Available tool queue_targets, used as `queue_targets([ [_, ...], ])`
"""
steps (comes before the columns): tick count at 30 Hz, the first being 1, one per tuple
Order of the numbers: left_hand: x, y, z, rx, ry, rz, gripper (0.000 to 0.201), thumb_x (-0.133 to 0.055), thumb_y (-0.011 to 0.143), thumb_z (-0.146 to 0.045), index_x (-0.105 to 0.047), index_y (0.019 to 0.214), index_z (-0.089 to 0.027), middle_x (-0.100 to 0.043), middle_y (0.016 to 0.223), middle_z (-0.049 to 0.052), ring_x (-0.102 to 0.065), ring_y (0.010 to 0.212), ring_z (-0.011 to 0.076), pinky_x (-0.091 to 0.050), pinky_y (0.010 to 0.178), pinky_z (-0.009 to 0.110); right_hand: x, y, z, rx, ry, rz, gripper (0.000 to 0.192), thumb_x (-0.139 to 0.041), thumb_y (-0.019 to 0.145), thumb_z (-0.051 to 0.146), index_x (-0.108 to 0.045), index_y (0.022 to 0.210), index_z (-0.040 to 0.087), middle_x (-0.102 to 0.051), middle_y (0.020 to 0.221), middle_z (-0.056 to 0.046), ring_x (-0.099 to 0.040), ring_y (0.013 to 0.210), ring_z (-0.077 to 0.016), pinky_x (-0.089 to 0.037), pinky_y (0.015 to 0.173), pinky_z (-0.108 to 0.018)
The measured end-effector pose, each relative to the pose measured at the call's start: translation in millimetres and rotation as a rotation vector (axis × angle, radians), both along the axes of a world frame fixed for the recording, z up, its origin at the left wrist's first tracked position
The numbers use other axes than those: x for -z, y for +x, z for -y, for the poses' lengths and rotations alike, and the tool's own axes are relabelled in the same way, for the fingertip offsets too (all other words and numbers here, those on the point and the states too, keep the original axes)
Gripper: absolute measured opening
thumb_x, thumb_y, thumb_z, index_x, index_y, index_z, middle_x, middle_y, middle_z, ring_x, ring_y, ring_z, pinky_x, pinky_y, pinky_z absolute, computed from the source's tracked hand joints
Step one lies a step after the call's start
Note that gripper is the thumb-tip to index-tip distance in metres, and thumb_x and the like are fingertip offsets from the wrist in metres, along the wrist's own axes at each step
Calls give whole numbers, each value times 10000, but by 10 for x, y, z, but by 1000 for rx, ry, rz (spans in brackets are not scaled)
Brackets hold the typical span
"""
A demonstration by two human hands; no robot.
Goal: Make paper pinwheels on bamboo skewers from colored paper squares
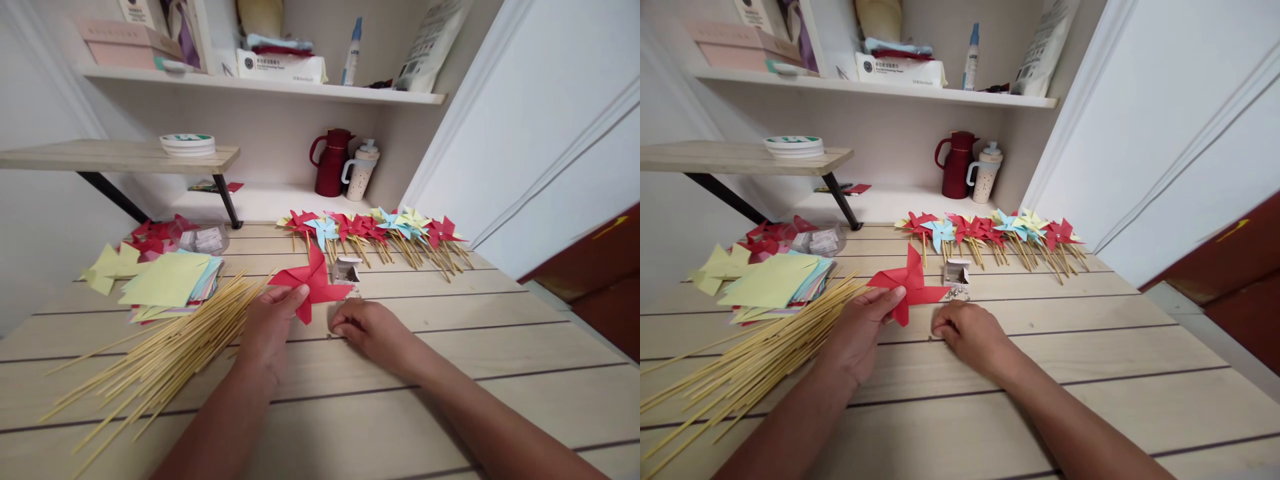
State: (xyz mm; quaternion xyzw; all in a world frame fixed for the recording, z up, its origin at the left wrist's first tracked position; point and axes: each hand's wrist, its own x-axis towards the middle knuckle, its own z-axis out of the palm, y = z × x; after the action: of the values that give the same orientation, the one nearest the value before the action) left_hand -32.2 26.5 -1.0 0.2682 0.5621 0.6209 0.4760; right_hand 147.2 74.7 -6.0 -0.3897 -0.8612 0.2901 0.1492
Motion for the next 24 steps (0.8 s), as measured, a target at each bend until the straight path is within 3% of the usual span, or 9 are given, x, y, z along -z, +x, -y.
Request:
queue_targets([
  [5,5,3,5,20,23,0,309,-820,610,-428,-648,598,-171,-567,610,-22,-467,643,134,-370,684,279,14,-41,32,63,-38,19,45,-697,781,174,-687,785,217,-682,791,6,-594,714,-151,-409,656,-257],
  [10,26,-7,3,36,38,-14,302,-802,647,-430,-652,604,-172,-565,611,-21,-464,645,134,-368,680,280,99,-37,44,33,-24,-15,140,-671,758,90,-696,799,221,-673,789,21,-587,715,-135,-407,660,-246],
  [17,21,-8,-9,24,31,22,296,-825,619,-414,-654,594,-174,-573,610,-25,-465,649,128,-372,677,270,59,3,25,-108,-58,-63,320,-567,747,-46,-729,820,220,-699,849,6,-617,810,-140,-447,741,-243],
  [24,27,-5,-7,19,34,54,290,-835,608,-407,-667,602,-171,-565,606,-26,-456,641,121,-370,668,264,80,28,-6,-148,-35,-95,376,-537,783,-43,-744,924,237,-714,917,-7,-639,851,-148,-481,793,-264],
])
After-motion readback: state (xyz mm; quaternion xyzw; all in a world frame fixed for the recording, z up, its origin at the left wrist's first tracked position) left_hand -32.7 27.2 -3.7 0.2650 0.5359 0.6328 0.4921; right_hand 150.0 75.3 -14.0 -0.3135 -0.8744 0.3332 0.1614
